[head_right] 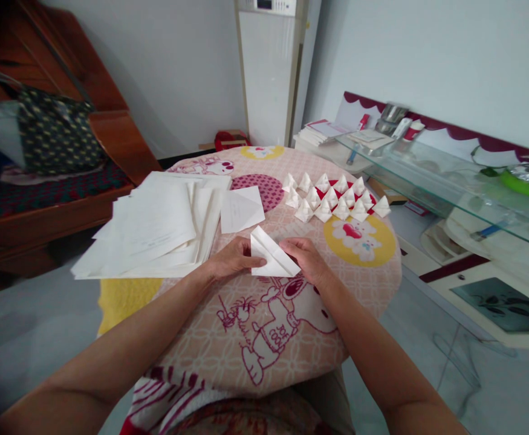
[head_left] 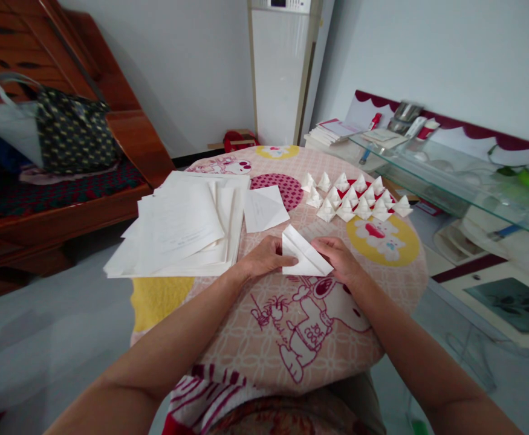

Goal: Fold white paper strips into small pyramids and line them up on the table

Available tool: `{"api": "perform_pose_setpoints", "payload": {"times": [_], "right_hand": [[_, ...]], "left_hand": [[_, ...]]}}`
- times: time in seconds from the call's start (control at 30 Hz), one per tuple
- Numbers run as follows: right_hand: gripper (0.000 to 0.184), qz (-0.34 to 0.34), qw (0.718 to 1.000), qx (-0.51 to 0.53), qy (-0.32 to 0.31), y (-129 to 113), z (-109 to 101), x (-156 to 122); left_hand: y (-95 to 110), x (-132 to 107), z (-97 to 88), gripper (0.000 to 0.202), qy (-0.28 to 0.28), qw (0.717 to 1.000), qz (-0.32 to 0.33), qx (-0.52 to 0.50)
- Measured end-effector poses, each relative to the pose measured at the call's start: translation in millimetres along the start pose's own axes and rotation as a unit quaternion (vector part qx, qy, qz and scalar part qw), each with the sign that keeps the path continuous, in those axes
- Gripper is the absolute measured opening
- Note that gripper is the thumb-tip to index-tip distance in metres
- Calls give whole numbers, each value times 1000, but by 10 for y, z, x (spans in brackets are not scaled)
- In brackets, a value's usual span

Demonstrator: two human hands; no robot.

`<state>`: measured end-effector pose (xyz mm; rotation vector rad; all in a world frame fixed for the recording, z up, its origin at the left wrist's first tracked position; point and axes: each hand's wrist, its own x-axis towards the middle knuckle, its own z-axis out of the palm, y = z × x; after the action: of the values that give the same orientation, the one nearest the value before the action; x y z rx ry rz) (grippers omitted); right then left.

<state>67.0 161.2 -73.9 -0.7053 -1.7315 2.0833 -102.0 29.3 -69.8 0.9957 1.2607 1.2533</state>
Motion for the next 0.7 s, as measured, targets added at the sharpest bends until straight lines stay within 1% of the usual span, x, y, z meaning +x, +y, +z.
{"api": "perform_pose_setpoints", "payload": {"times": [0.17,0.3,0.4,0.47,0.53,0.6,0.7], "right_hand": [[43,22,1000,-20,-6,17,-9,2],[43,18,998,-52,-2,72,-41,22],[39,-6,996,-90,-3,67,-43,21],[34,-38,992,-121,-1,29,-38,9],[32,-74,987,-143,2,-15,-41,-3],[37,-91,985,-149,-1,-42,-57,-6],[47,-81,987,-136,-9,-33,-90,13]], "left_hand": [[-42,6,-13,27,-12,1000,-6,2],[-16,-1,0,25,-15,1000,-10,3],[14,-9,13,22,-13,1000,-15,4],[23,-11,14,20,-9,1000,-18,8],[21,-11,8,19,0,1000,-24,20],[12,-7,-2,18,12,999,-34,34],[-9,-1,-11,18,25,998,-43,41]]}}
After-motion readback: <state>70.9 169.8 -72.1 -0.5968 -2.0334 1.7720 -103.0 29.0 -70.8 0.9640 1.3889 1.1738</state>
